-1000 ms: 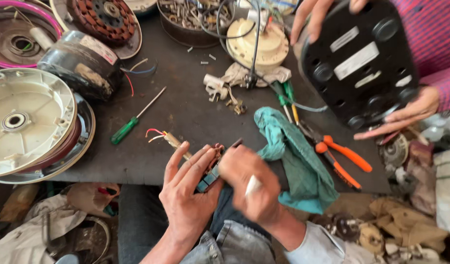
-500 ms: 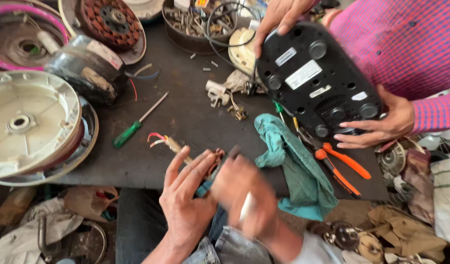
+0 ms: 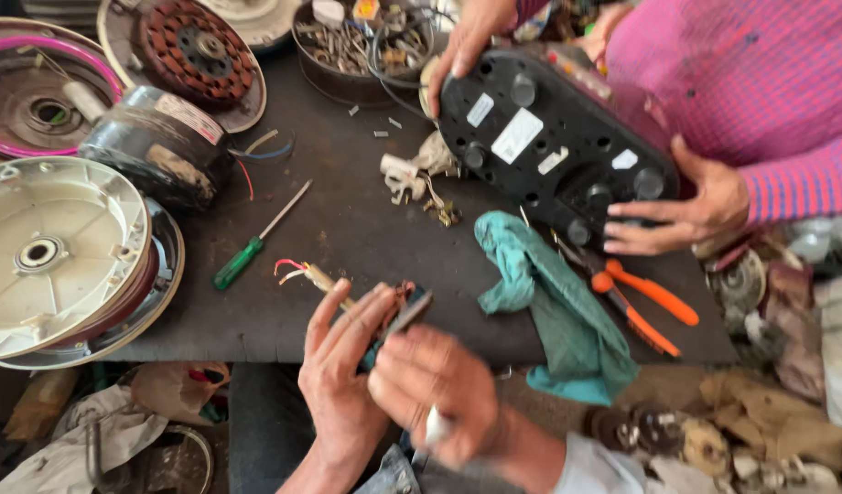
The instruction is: The person holds a small electric motor armature in one hand and repeatedly files and scrapes its copper commutator surface with a small file, turning the armature to work around it, then wipes the part with a cloth. A second person at the same bench handles a mixer-grinder base and screws.
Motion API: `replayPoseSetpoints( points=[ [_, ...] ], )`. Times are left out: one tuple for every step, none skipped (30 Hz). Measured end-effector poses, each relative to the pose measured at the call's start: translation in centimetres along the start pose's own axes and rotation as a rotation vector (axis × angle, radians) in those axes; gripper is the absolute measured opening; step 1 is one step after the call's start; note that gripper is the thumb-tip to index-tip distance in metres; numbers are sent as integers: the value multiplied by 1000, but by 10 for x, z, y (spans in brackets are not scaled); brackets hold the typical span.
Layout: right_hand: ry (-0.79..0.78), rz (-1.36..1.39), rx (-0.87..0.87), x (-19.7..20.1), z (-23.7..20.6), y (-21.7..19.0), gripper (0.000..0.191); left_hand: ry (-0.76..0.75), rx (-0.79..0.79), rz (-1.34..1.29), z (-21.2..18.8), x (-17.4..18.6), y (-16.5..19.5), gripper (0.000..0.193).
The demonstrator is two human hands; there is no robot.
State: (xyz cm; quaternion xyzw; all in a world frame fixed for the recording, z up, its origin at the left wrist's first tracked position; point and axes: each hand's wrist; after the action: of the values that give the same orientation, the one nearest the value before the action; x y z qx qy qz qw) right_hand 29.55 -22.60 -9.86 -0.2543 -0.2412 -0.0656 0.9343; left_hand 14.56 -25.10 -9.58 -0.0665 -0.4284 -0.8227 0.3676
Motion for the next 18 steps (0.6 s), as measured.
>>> replayPoseSetpoints(
  points=[
    [-26,-62,66,0,-1,0,29,1,0,-20,0,0,0,49],
    [6,-59,6,0,-1,1,29,-2,0,-16,0,-1,-1,50],
    [37,-45,-51,-1,-1,2,29,0,5,-1,1,-1,-2,50],
    [68,-28,-112,-1,-1,3,30,-1,11,17,0,-1,-2,51],
    [63,-54,-109,-1,-1,3,30,5,4,2,1,-1,-3,49],
    [58,-76,-112,0,0,3,31,6,2,-10,1,0,-3,47],
    [50,-97,-123,0,1,3,32,1,6,-23,0,0,-4,45],
    [38,-126,-127,2,2,2,33,2,22,-24,0,0,-4,45],
    [24,-151,-114,3,4,2,34,18,34,-22,1,0,-5,45],
    [13,-168,-104,5,6,1,35,31,48,-11,1,1,-5,45],
    [25,-185,-110,5,8,0,33,34,48,-24,2,1,-5,45],
    [37,-208,-124,7,10,-2,31,31,50,-44,2,2,-5,45],
    [48,-227,-142,7,12,-3,30,23,55,-59,2,3,-5,45],
    [55,-249,-156,7,15,-5,28,18,40,-68,2,4,-4,43],
    [59,-269,-155,7,17,-6,27,29,23,-76,3,4,-3,42],
    [63,-277,-156,5,20,-8,25,39,9,-72,4,5,-2,40],
    [41,-241,-75,2,22,-11,25,21,1,-55,4,6,-1,43],
    [19,-209,-5,-1,23,-15,25,-8,-5,-45,3,8,0,46]
  ],
)
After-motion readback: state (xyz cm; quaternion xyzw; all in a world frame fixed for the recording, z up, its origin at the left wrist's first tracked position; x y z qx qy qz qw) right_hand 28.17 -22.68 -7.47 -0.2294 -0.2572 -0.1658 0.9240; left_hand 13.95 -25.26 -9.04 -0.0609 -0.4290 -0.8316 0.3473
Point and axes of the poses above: each hand's wrist, its own z-axis towards the middle knuckle, its own x-axis out of the back of the hand, y = z × x, and after that the axes turned 7 degrees about -x, right-handed
